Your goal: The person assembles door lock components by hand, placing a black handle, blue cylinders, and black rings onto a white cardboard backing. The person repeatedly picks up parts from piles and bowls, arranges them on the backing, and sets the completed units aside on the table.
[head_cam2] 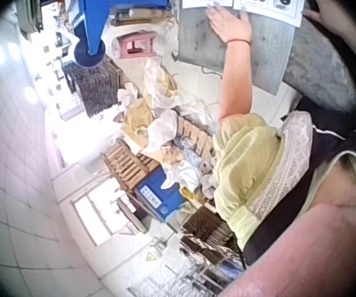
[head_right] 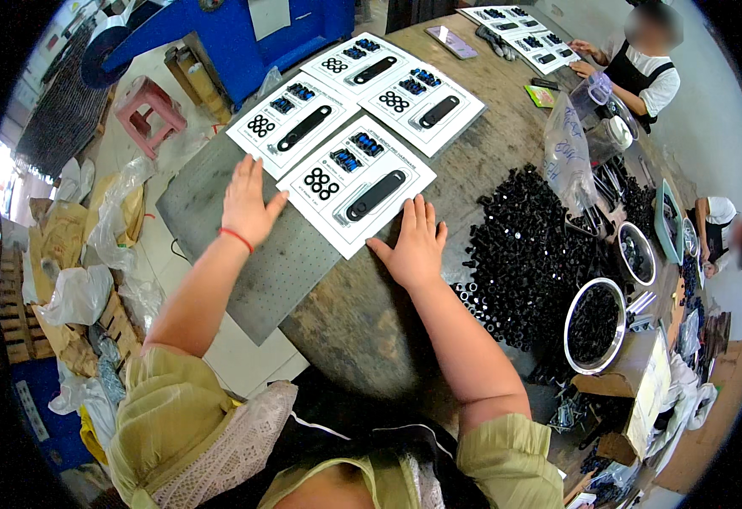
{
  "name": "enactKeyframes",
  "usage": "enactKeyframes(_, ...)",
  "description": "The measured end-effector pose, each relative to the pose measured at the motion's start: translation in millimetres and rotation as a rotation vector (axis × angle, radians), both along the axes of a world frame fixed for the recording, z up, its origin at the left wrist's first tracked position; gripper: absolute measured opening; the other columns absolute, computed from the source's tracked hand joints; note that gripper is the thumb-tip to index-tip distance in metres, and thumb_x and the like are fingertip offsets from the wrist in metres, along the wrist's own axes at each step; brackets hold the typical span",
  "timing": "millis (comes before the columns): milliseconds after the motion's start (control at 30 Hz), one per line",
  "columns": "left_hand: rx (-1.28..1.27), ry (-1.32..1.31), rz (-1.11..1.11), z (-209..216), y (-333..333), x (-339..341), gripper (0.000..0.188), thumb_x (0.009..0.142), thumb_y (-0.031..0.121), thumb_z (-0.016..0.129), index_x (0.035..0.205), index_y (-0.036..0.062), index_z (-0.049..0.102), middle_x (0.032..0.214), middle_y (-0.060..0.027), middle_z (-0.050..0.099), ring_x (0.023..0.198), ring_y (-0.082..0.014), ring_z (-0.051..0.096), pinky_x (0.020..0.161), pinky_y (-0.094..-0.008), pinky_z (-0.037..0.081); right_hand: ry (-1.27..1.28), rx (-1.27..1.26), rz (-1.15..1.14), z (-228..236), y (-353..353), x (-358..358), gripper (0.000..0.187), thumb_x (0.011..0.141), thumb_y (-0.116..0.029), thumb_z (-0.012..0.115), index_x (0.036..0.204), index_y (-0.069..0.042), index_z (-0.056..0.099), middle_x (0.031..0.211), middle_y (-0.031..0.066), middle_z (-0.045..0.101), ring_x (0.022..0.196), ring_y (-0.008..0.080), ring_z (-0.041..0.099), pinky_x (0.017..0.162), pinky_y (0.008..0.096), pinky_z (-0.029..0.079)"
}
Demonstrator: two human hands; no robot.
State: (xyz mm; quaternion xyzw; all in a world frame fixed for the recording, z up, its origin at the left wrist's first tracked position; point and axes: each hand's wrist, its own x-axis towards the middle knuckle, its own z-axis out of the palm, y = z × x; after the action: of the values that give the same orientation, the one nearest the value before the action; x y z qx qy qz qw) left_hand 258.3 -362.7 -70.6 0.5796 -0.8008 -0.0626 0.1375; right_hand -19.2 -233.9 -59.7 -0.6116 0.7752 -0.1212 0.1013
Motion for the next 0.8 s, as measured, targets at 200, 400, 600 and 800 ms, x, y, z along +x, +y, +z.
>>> enactKeyframes(200, 0.153, -0.145, 0.221, -3.7, -47.9, 8.8, 0.07, 0.099, 0.055, 0.042, 0.154, 0.0153, 0.027, 0.163, -0.0093, 0.018, 0.15, -0.0278, 0.017, 0.119, -0.0478, 0.02, 0.01, 0.036, -0.012, 3.6, -11.7, 1.7, 0.099, 0.079, -0.054, 0.073, 0.15, -0.001, 0.029, 0.159, 0.0177, 0.025, 0.148, 0.0342, 0.02, 0.116, 0.057, 0.016)
enactKeyframes(400, 0.198, -0.203, 0.261, 1.9, -48.9, 2.4, 0.069, 0.099, 0.056, 0.04, 0.155, 0.0168, 0.027, 0.163, -0.0073, 0.019, 0.15, -0.0245, 0.018, 0.121, -0.0471, 0.018, 0.014, 0.072, -0.028, 7.0, -15.3, 3.1, 0.1, 0.078, -0.054, 0.072, 0.15, -0.002, 0.028, 0.16, 0.0156, 0.023, 0.149, 0.0331, 0.019, 0.114, 0.0604, 0.016)
enactKeyframes(600, 0.196, -0.203, 0.274, 1.4, -54.8, 5.5, 0.069, 0.098, 0.055, 0.042, 0.154, 0.0164, 0.029, 0.163, -0.0077, 0.021, 0.15, -0.0245, 0.019, 0.121, -0.0473, 0.018, 0.023, 0.104, -0.03, 10.8, -21.7, 5.6, 0.1, 0.078, -0.053, 0.072, 0.151, -0.002, 0.027, 0.161, 0.0142, 0.022, 0.149, 0.0321, 0.018, 0.113, 0.0622, 0.017)
enactKeyframes(800, 0.162, -0.175, 0.266, -3.7, -59.9, 9.5, 0.07, 0.097, 0.055, 0.044, 0.153, 0.0168, 0.03, 0.162, -0.0079, 0.022, 0.149, -0.0248, 0.02, 0.12, -0.0489, 0.018, 0.04, 0.103, -0.039, 8.6, -28.2, 6.8, 0.101, 0.077, -0.053, 0.072, 0.151, -0.002, 0.026, 0.161, 0.0145, 0.022, 0.149, 0.0325, 0.018, 0.112, 0.0619, 0.018)
